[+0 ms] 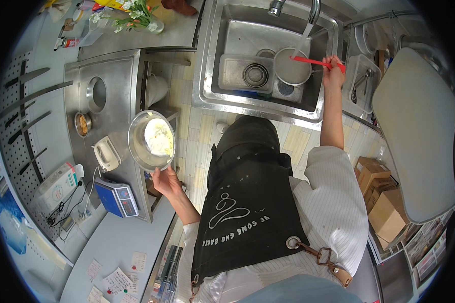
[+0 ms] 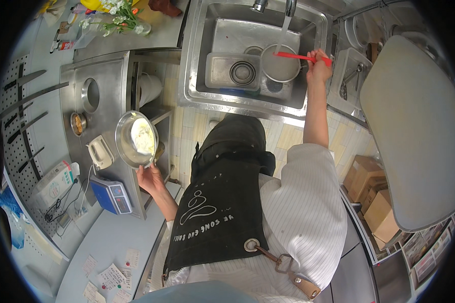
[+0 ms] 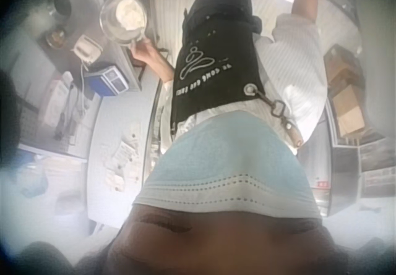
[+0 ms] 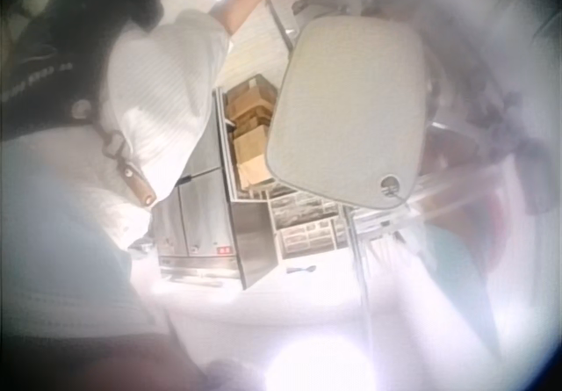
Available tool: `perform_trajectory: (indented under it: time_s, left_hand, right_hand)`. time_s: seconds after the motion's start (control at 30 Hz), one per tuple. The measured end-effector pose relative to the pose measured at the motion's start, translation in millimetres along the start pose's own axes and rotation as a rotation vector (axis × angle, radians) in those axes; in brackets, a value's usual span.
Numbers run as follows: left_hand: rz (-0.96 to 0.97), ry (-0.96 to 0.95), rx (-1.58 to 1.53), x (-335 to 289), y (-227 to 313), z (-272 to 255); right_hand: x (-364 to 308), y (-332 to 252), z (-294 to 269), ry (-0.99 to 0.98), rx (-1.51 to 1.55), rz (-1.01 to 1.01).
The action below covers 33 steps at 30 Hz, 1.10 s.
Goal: The person adds ingredients to a metal bowl and mixes them with a spatula. They retrieve a small bottle from a refrigerator, pour its contents into the bowl, and continue mixing. The person also washes a spatula at the sink and handles a chocolate bar before resuming mixing.
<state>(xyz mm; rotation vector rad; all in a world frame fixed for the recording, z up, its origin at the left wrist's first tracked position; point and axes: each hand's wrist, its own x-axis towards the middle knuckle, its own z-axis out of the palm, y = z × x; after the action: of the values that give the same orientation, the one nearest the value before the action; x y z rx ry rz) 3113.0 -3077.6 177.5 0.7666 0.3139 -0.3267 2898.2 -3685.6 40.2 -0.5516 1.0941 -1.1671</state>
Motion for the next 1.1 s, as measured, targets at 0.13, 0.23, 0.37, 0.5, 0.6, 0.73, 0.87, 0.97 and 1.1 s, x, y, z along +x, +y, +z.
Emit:
perform_trajectory:
  time_s: [0.13,0.23,0.37,0.5,0.6,0.73,0.87,0.97,1.1]
  left_hand:
    - [-0.029,-0.031,-0.016,1.3,2.9,-6.7]
    - [-0.020,-0.012,-0.019,1.3,1.1,-12.6]
    - [-0.016,-0.017,-0.006,-0.5,0.7,-8.8]
    - [-0.023,-0.030,-0.026,-8.3,0.3,6.5]
    - [0.024,0.017,-0.011,-13.0,1.7,-1.5]
    - [0.061,0.051,-0.022,-20.0,1.3,-11.5]
    - [0.116,0.123,-0.019,-37.3,2.9,-7.5]
    - [0.141,0.211,0.000,-32.3,-1.5,-3.5]
    - [0.170,0.197,-0.007,-19.9,-14.9,-28.7]
  right_hand:
    - [11.9,0.5,-8.2,-0.041,0.033,0.059]
    - [16.5,25.2,7.6,-0.114,-0.048,0.249]
    - [13.6,89.8,39.0,-0.117,0.213,0.537]
    - [-11.8,125.8,73.1,-0.240,0.247,0.559]
    - [-34.5,137.0,90.6,-0.270,0.083,0.398]
    - [-29.3,134.3,125.5,-0.452,-0.070,0.433]
    - [-12.3,147.1,198.6,-0.329,0.025,0.305]
    - [66.4,172.3,201.5,-0.368,-0.148,0.322]
    - [159.0,188.9,213.1,-0.435,-0.084,0.398]
